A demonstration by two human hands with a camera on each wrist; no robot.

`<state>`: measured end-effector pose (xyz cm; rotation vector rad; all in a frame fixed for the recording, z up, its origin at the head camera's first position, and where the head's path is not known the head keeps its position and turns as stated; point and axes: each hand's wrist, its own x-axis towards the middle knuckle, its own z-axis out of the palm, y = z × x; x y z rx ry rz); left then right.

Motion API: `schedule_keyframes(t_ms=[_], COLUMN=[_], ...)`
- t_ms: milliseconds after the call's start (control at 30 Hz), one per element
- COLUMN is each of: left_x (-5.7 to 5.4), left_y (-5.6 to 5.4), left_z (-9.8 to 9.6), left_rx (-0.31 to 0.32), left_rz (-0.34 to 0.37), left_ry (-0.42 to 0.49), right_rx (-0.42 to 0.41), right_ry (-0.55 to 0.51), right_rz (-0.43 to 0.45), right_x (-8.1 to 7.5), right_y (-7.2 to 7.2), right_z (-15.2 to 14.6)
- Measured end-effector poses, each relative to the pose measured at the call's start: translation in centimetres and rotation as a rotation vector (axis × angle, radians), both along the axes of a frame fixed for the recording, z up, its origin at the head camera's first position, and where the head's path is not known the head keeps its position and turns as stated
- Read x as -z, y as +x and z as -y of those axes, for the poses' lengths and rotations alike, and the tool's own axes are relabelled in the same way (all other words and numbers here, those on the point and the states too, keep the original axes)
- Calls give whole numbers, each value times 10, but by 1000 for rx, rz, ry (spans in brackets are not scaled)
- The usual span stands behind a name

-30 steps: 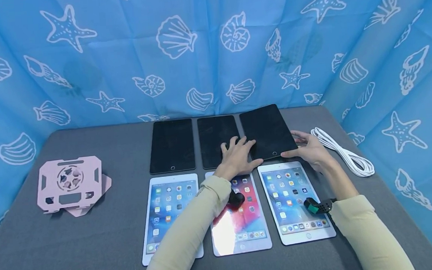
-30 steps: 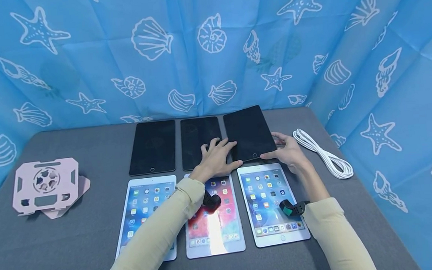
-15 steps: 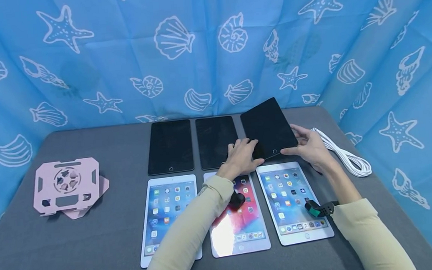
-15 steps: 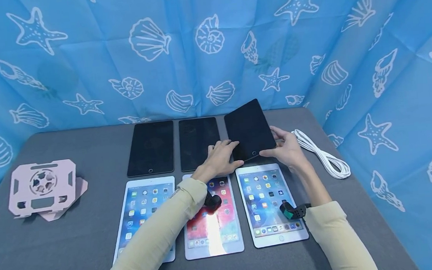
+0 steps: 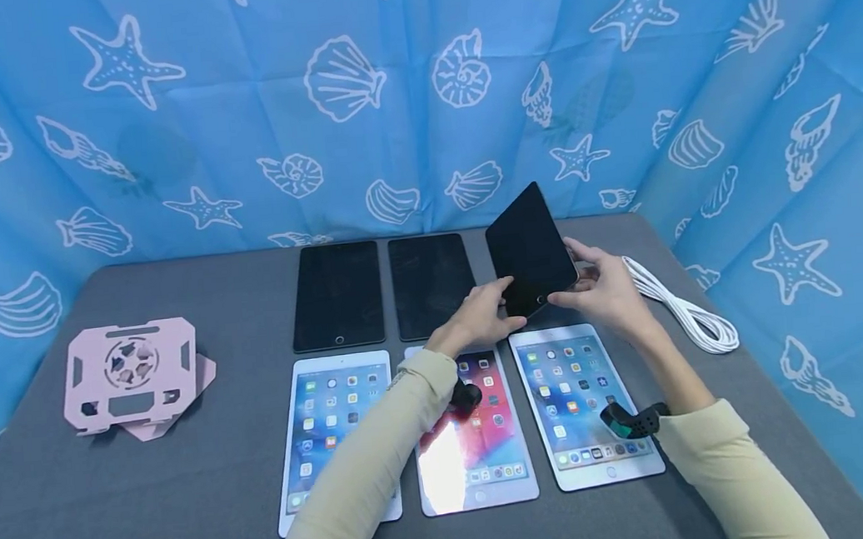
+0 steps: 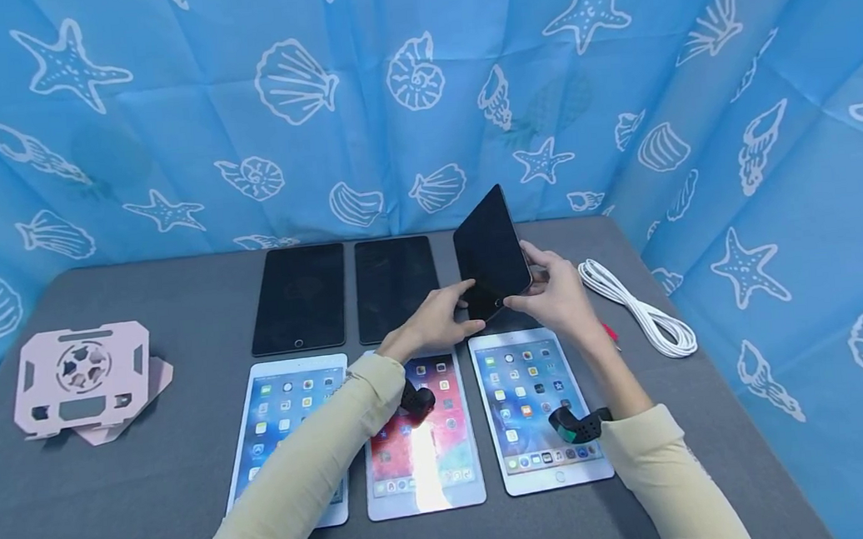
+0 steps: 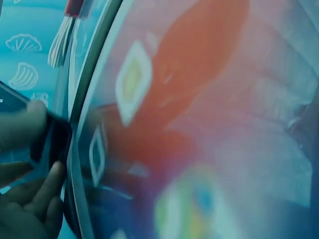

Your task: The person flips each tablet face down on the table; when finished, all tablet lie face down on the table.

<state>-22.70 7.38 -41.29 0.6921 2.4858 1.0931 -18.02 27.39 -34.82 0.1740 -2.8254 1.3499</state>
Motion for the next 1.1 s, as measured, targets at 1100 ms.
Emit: schedule_keyframes(t_ms=[1100], left_x=[-41], left_y=[-19], left_z=[48], left_rx=[99], left_rz=[-6], left_ry=[229], right_rx=[-351], right_ry=[-53], right_rz=[207], right_x=[47], right_y=[-30], right_z=[16])
